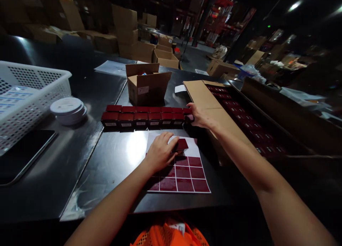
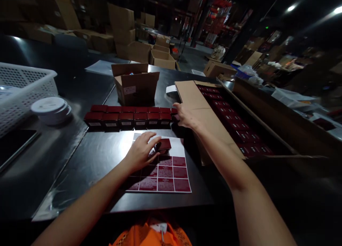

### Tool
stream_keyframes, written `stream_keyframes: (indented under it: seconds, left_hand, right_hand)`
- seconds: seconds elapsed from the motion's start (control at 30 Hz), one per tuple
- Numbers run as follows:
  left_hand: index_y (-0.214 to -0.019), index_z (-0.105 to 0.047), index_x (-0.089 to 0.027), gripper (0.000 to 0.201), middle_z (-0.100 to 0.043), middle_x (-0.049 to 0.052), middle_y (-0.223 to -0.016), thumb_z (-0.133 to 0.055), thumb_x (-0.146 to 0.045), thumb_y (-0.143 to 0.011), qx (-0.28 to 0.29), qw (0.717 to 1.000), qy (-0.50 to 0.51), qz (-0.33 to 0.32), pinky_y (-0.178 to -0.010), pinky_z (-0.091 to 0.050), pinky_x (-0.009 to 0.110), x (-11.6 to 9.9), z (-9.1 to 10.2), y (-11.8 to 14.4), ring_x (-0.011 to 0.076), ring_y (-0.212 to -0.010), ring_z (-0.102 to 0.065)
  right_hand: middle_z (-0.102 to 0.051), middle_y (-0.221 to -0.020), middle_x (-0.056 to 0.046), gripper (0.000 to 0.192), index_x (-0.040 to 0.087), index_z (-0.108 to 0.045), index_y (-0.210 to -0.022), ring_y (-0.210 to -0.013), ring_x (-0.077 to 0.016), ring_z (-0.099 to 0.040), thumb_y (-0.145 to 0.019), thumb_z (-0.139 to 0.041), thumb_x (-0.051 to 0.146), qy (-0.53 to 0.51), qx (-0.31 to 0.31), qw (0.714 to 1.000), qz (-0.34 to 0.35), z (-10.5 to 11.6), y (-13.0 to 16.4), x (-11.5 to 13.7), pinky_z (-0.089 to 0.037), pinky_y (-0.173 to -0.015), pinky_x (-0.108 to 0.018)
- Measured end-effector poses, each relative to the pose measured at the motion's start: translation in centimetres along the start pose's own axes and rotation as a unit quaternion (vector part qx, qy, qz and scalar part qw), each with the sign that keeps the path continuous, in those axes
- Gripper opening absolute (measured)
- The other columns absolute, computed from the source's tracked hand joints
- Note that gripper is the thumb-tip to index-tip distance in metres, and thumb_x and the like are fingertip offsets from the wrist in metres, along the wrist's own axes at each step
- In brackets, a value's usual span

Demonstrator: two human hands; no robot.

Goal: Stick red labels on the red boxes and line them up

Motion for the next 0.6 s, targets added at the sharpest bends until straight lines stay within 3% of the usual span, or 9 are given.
stream_keyframes:
  seconds: [0.07,0.2,0.4,0.5,0.6]
  left_hand:
    - [-0.127,-0.051,-0.015,0.043,-0.059,0.017,-0.123,-0.063,-0.024,-0.087,0.004,1.000,0.005,-0.002,-0.092,-0.054,0.048,-0.1,-0.1,0.0,0.0313,-0.110,-0.059]
    - [-0.129,-0.050,-0.017,0.046,-0.058,0.016,-0.124,-0.064,-0.023,-0.086,0.019,1.000,0.016,0.003,-0.093,-0.054,0.047,-0.1,-0.3,0.0,0.0314,-0.113,-0.058]
    - [-0.128,-0.051,-0.016,0.043,-0.058,0.017,-0.124,-0.063,-0.023,-0.087,0.026,1.000,0.015,0.008,-0.093,-0.053,0.048,-0.1,-0.4,0.0,0.0321,-0.113,-0.057]
    - [-0.129,-0.052,-0.018,0.045,-0.058,0.016,-0.124,-0.063,-0.023,-0.086,0.031,0.999,0.025,0.014,-0.093,-0.053,0.048,-0.1,-0.6,0.0,0.0315,-0.114,-0.057]
    - [-0.128,-0.053,-0.018,0.045,-0.059,0.016,-0.124,-0.065,-0.023,-0.085,0.032,0.999,0.035,0.017,-0.093,-0.053,0.047,0.0,-0.8,0.1,0.0311,-0.113,-0.058]
  right_hand:
    - [-0.055,-0.118,-0.013,0.070,0.017,-0.046,-0.127,-0.105,-0.0306,-0.058,-0.062,-0.072,0.015,-0.010,-0.022,1.000,-0.004,-0.1,0.2,-0.4,-0.053,-0.089,-0.045]
    - [-0.055,-0.118,-0.010,0.058,0.019,-0.043,-0.127,-0.089,-0.0208,-0.062,-0.077,-0.072,0.026,-0.047,-0.039,0.998,-0.023,-0.1,0.3,-1.4,-0.056,-0.073,-0.035]
    - [-0.057,-0.110,-0.008,0.077,0.022,-0.039,-0.124,-0.096,-0.0281,-0.062,-0.059,-0.080,0.019,-0.032,-0.085,0.994,-0.062,0.6,1.2,-2.0,-0.057,-0.083,-0.045]
    - [-0.062,-0.099,-0.005,0.066,0.022,-0.040,-0.126,-0.084,-0.0247,-0.065,-0.068,-0.072,0.017,-0.023,-0.082,0.994,-0.064,-0.4,2.0,-1.3,-0.057,-0.080,-0.041]
    - [-0.060,-0.111,-0.008,0.056,0.023,-0.042,-0.125,-0.089,-0.0238,-0.065,-0.075,-0.064,0.014,-0.010,-0.087,0.995,-0.053,-1.7,2.5,-0.1,-0.057,-0.079,-0.038]
Point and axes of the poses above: each hand's wrist, its own y-axis away from the middle knuckle, its own z-axis out of the back of the hand, x = y × z, the point moved 8 cm from there along -y, towards the middle knuckle
